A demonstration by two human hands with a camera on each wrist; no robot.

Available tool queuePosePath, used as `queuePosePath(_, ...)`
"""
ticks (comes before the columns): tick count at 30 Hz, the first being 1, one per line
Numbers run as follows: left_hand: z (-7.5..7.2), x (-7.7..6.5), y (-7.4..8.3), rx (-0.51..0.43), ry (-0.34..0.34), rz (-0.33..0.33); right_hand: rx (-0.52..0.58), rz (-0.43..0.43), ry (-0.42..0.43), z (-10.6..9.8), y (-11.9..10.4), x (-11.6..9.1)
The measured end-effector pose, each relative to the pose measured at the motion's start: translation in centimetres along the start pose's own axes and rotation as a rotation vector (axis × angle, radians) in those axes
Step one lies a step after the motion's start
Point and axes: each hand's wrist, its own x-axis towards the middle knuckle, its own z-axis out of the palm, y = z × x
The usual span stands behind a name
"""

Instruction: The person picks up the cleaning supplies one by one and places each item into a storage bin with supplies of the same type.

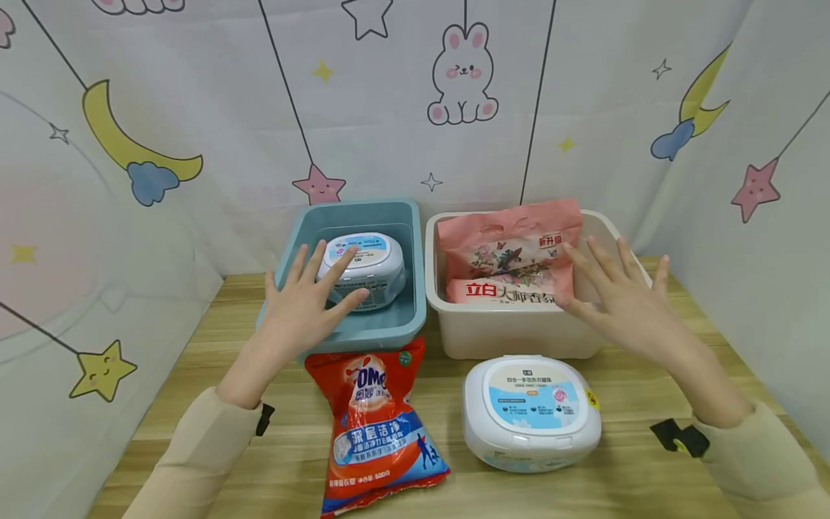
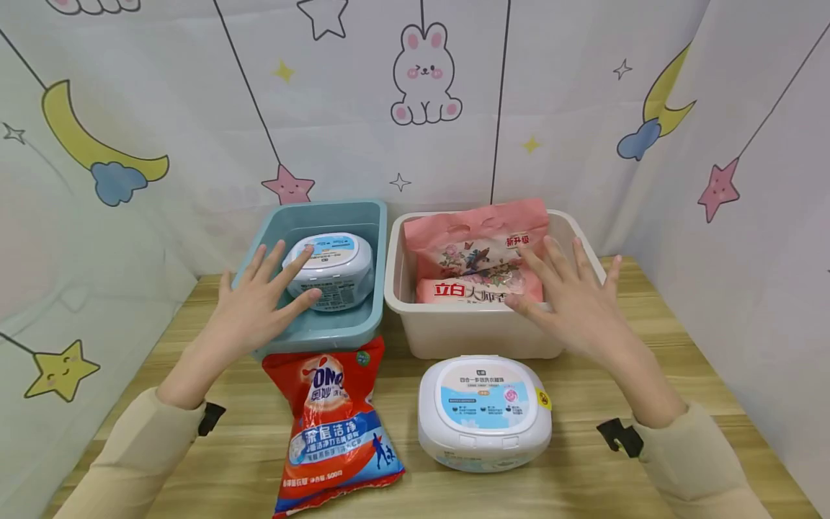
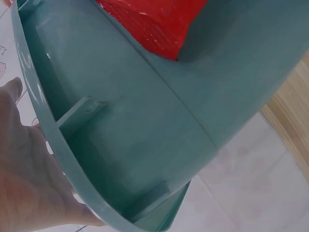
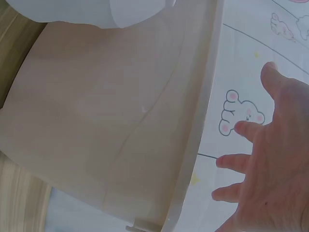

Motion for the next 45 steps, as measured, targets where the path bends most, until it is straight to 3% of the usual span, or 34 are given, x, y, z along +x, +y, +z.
queuePosePath(23,0.5,-0.6,-1.7,-0.041,0.058,-0.019,0.009,-0.043,0.068,0.7,-0.7,-1.2)
queuePosePath(32,0.7,-1.0,-2.5,-0.097,0.072,-0.036,0.018,-0.088,0.102,1.4,-1.1,-2.1)
queuePosePath(45,0.6,-1.5,-3.4,-0.184,0.199,-0.050,0.024,-0.174,0.154,2.1,-1.6,-3.3)
